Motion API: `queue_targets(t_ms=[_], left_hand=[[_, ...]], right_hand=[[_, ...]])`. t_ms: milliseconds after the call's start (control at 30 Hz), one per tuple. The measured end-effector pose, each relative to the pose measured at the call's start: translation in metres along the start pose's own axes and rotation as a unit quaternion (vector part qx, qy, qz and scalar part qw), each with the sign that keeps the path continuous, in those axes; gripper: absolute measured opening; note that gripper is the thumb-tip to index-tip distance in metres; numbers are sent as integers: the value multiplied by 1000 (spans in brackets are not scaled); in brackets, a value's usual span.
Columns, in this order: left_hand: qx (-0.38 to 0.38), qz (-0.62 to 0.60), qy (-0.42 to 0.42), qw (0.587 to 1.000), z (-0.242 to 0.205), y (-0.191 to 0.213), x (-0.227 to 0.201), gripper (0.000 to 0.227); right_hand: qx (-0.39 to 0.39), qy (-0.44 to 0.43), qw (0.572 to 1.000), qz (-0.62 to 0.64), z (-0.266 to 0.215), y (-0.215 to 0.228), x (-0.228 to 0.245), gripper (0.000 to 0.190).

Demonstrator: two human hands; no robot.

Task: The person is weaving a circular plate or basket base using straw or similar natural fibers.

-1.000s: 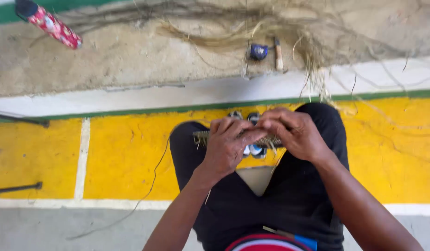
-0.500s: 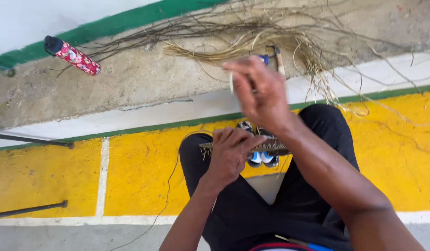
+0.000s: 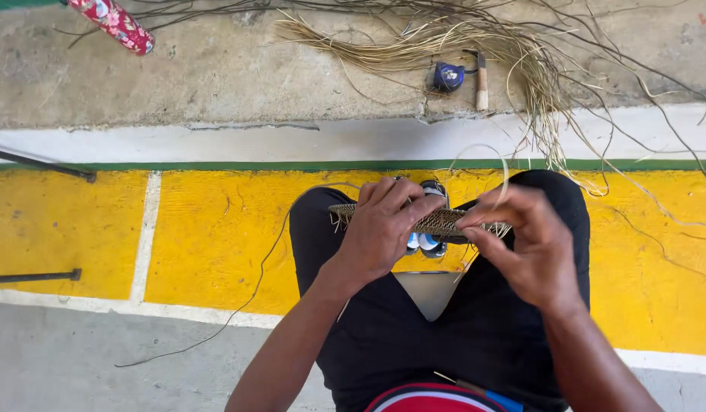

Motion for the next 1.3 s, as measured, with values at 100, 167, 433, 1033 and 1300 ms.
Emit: queue_targets(t_ms=[100,167,433,1033,1300], left_hand=[[-30,-2,-19,999,2,1,-2,45],[-25,-4,-2,1000,0,0,1,46],[-30,-22,10,999,0,-3,6,43],[-56,-43,18,997,-8,-6,6,44],[-93,-35,22,995,-10,-9,3,36]], right_hand=[[50,112,943,-311,-2,-2,-12,22],[71,202,916,-338,-8,-5,-10,24],[74,270,905,-322,-7,-9,-13,28],[80,360,852,-373,-3,-24,-18,32],[75,357,850,-379,-7,-23,-18,32]])
Point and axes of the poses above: each hand's wrist, its own z-axis towards the middle knuckle, its own y-axis out of the back of the hand, x = y × z, the point moved 8 cm from there along z, towards the middle knuckle, and after that the axes turned 14 degrees about -x, right-handed, at the moved point
